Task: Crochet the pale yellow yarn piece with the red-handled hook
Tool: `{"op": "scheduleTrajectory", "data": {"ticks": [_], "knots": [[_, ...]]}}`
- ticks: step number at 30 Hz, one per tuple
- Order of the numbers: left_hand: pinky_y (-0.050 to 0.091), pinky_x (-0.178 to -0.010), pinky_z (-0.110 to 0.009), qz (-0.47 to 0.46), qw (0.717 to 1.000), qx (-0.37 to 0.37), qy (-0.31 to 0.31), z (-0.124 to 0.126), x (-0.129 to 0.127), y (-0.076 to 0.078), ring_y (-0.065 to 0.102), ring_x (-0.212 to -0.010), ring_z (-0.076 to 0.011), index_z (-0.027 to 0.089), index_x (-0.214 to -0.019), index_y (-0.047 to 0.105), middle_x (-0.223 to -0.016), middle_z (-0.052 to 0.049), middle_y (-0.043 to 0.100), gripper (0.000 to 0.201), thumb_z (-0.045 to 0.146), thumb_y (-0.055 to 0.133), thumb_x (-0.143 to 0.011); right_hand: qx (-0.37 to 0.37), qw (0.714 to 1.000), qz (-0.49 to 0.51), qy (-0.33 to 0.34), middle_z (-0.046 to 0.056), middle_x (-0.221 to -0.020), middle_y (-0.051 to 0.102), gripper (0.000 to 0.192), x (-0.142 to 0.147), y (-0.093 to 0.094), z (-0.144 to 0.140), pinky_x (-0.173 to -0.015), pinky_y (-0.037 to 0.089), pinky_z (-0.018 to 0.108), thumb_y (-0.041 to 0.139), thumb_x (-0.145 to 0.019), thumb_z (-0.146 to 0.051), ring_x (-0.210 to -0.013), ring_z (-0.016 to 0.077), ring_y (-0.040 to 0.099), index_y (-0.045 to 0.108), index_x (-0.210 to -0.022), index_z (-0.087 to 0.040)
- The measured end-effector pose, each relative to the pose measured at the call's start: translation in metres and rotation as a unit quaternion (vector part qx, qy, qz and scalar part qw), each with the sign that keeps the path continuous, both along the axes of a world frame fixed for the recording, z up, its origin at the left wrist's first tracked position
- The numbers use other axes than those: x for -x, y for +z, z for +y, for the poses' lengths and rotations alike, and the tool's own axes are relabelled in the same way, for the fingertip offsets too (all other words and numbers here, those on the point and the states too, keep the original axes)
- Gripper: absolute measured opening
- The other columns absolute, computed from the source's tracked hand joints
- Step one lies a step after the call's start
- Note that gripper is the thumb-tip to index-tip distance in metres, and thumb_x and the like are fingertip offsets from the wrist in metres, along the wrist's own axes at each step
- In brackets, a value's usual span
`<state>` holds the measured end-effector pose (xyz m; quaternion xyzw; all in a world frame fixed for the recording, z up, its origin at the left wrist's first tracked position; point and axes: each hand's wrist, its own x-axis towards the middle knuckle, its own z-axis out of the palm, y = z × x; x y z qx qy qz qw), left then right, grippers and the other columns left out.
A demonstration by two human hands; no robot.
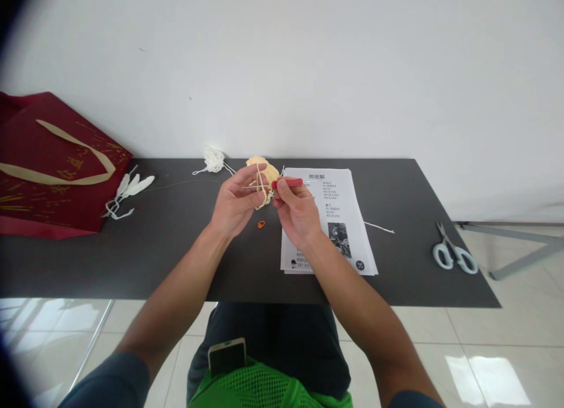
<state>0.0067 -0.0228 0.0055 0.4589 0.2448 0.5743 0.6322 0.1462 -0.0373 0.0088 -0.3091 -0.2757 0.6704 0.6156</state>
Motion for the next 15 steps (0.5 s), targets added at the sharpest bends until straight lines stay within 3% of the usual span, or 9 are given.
{"op": "scheduleTrajectory", "data": {"ticks": [3, 6, 15], "knots": [[0.056, -0.075, -0.025, 0.016, 0.999, -0.036, 0.018, -0.0003, -0.0013, -0.0040, 0.065, -0.086, -0.0119, 0.032, -0.123, 0.072, -0.105, -0.001, 0.070, 0.053, 0.015, 0.083, -0.073, 0.010, 1.000, 0.012, 0.016, -0.005, -0.080, 0.063, 0.021, 0.0012, 0.0004, -0.0002, -0.061, 0.046, 0.022, 0.087, -0.076, -0.036, -0.067, 0.0069, 0.049, 0.071, -0.082, -0.024], [0.058, -0.076, -0.027, 0.012, 0.998, -0.061, 0.022, -0.0009, -0.0032, -0.0070, 0.067, -0.084, -0.0120, 0.032, -0.125, 0.071, -0.100, 0.000, 0.070, 0.053, 0.016, 0.082, -0.075, 0.016, 0.999, 0.017, 0.032, -0.006, -0.078, 0.061, 0.022, 0.0026, -0.0008, -0.0011, -0.059, 0.046, 0.020, 0.087, -0.076, -0.036, -0.066, 0.0063, 0.049, 0.070, -0.080, -0.023], [0.058, -0.067, -0.024, 0.027, 0.998, -0.049, 0.013, -0.0013, -0.0038, -0.0067, 0.064, -0.073, -0.0099, 0.029, -0.131, 0.065, -0.094, 0.001, 0.067, 0.061, 0.018, 0.083, -0.073, 0.011, 0.998, -0.049, 0.050, -0.005, -0.077, 0.061, 0.030, 0.0041, -0.0010, -0.0019, -0.059, 0.048, 0.023, 0.081, -0.079, -0.050, -0.065, 0.0094, 0.052, 0.065, -0.081, -0.024]]}}
